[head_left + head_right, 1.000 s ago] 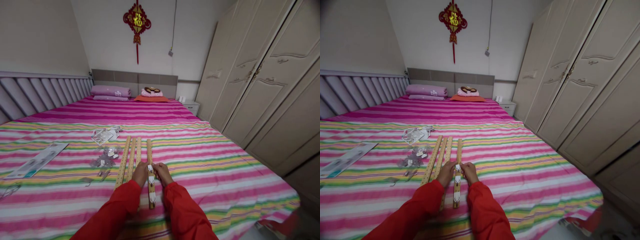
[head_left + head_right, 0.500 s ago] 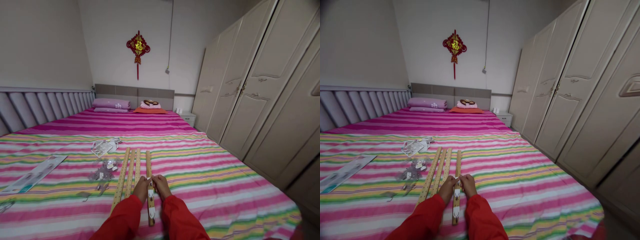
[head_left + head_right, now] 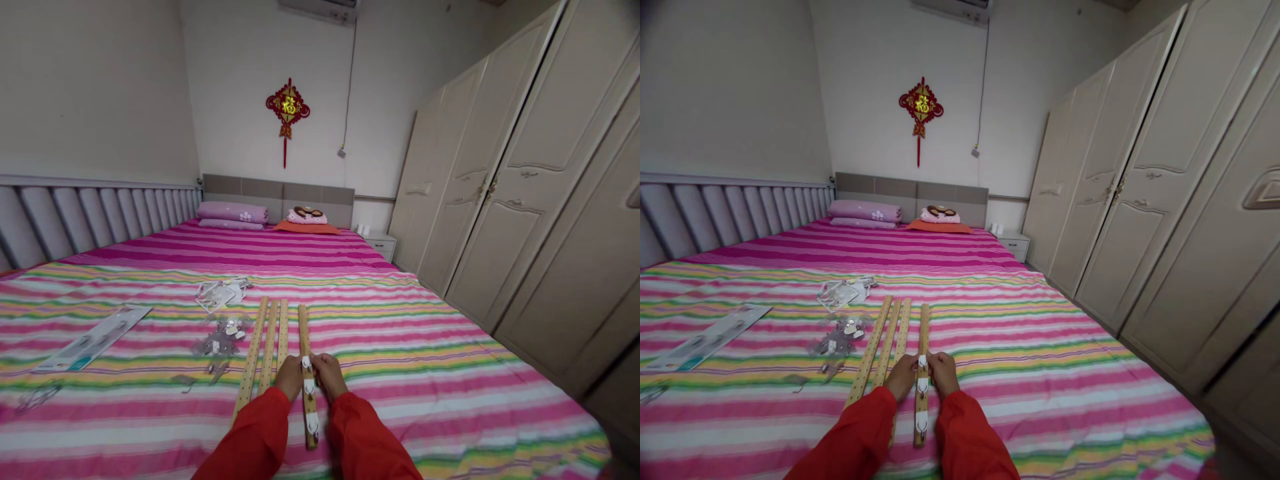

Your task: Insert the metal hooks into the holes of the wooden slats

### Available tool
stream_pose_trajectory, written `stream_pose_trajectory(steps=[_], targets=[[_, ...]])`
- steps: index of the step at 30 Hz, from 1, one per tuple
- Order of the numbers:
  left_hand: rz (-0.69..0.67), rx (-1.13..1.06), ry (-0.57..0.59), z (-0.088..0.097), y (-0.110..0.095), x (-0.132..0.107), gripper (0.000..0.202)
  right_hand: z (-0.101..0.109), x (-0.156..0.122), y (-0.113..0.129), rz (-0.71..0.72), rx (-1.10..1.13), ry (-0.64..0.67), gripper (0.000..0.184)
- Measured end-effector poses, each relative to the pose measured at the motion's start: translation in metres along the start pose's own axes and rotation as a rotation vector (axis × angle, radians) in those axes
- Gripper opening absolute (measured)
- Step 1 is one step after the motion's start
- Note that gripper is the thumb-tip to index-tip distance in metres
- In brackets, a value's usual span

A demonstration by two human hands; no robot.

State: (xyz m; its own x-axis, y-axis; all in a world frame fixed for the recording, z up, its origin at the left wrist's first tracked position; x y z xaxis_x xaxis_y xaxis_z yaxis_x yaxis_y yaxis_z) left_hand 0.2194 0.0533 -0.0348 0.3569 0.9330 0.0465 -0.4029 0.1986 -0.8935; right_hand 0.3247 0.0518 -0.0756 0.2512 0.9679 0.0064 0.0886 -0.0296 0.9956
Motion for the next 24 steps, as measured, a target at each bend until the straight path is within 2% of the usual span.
stream_pose_trajectory(steps=[5,10,14,16,17,20,23,24], targets=[[0.025,0.095,-0.075,0.001,0.003,-0.014,0.025,0.002,-0.011,-0.001,0.017,-0.016,-0.002,0.035],[0.013,0.137,-0.001,-0.006,0.003,-0.029,0.028,0.008,-0.024,-0.002,0.084,-0.089,-0.018,0.034],[0.070,0.116,0.012,0.008,0.001,-0.032,0.019,0.006,-0.029,-0.001,0.075,-0.108,0.006,0.034],[0.103,0.092,-0.003,0.030,-0.001,-0.028,0.012,0.006,-0.030,-0.001,0.058,-0.103,0.008,0.034],[0.113,0.074,-0.042,0.047,-0.003,-0.026,0.009,0.006,-0.030,0.000,0.052,-0.098,0.006,0.035],[0.131,0.013,-0.262,0.120,0.000,-0.023,0.014,0.006,-0.029,-0.001,0.045,-0.079,-0.006,0.037],[0.187,0.066,-0.503,0.196,0.019,-0.033,0.015,0.006,-0.027,-0.004,0.047,-0.064,-0.009,0.040],[0.223,0.104,-0.566,0.215,0.028,-0.038,0.015,0.006,-0.026,-0.005,0.045,-0.061,-0.006,0.041]])
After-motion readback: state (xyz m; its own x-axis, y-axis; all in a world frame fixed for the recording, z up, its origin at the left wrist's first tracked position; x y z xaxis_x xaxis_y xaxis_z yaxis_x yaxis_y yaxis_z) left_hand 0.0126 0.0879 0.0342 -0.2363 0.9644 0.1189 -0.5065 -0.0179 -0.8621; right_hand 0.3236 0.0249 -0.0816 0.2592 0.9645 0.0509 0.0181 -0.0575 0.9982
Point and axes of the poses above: each hand's wrist, its own x-axis towards the middle knuckle, its own z-axis out of the back of the hand, y = z × x, the point moved 8 cm from there along x, towards the middle knuckle, and after that the axes turned 4 degrees about z, right-handed, at the moved point
